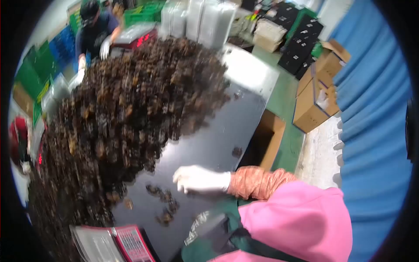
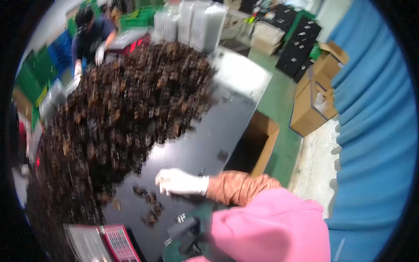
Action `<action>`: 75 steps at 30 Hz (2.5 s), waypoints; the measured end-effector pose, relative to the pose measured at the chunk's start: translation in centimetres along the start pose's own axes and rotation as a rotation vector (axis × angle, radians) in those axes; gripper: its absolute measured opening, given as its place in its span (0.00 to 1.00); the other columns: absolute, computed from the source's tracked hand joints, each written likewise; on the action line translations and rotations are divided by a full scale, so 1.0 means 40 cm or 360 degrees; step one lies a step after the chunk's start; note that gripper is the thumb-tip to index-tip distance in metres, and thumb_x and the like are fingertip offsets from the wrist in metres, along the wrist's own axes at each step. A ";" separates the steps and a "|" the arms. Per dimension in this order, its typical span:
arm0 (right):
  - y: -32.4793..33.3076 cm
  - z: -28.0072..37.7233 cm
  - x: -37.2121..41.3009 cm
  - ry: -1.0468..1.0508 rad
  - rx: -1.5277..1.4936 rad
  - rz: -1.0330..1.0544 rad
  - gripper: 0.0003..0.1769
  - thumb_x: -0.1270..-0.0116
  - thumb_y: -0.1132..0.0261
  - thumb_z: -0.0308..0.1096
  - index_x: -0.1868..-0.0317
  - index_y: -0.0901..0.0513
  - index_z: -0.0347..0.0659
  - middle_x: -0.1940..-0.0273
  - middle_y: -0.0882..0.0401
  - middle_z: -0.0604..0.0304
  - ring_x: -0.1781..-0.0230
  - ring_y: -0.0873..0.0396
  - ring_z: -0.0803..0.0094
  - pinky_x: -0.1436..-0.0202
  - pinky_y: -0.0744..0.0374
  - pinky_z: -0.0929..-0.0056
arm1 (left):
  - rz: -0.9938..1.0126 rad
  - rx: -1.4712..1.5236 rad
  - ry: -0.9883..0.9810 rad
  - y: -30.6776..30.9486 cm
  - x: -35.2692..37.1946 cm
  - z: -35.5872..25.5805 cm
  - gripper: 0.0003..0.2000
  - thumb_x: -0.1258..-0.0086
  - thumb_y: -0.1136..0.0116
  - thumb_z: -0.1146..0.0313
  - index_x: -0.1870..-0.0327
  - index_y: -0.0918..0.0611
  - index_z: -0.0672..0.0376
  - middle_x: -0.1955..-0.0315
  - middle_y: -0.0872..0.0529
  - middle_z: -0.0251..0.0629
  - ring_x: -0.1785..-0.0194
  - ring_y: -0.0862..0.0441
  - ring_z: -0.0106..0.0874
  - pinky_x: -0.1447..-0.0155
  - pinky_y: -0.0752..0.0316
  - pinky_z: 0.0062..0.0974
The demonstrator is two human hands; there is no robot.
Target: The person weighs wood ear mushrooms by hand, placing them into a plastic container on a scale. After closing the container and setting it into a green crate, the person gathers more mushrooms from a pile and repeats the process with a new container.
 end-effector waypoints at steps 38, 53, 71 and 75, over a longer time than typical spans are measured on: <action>0.289 -0.059 0.120 -0.0109 0.0651 -0.0669 0.15 0.21 0.39 0.27 0.38 0.18 0.33 0.47 0.12 0.55 0.46 0.12 0.72 0.42 0.17 0.74 | 0.0053 0.1032 -0.0386 -0.301 -0.201 -0.818 0.48 0.46 0.18 0.64 0.22 0.32 0.64 0.29 0.25 0.55 0.28 0.28 0.54 0.20 0.38 0.48; 0.199 -0.053 0.071 0.0046 0.0615 -0.0490 0.13 0.21 0.39 0.26 0.41 0.17 0.33 0.49 0.12 0.55 0.48 0.12 0.72 0.43 0.17 0.73 | 0.0244 0.3706 0.1579 -0.329 -0.112 -0.596 0.14 0.24 0.38 0.72 0.40 0.19 0.64 0.53 0.17 0.39 0.60 0.27 0.25 0.69 0.33 0.17; -0.289 -0.014 0.003 0.0999 0.1331 0.0482 0.17 0.34 0.31 0.34 0.45 0.17 0.42 0.49 0.20 0.54 0.55 0.18 0.55 0.51 0.19 0.58 | -0.0636 0.0320 0.0902 0.116 -0.001 -0.065 0.20 0.23 0.33 0.71 0.33 0.20 0.65 0.41 0.15 0.42 0.40 0.18 0.26 0.36 0.22 0.26; -0.334 -0.071 -0.037 0.1121 0.1299 0.0523 0.11 0.36 0.36 0.30 0.52 0.17 0.41 0.57 0.21 0.53 0.57 0.20 0.52 0.53 0.19 0.55 | -0.0760 0.1173 0.0978 0.111 -0.049 -0.230 0.14 0.23 0.36 0.77 0.40 0.16 0.66 0.49 0.11 0.38 0.48 0.15 0.27 0.38 0.21 0.26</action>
Point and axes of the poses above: each hand's wrist, its own x-axis away from the middle knuckle, its own y-axis out of the back of the hand, z = x × y, the point moved 9 cm from there along -x, towards the middle knuckle
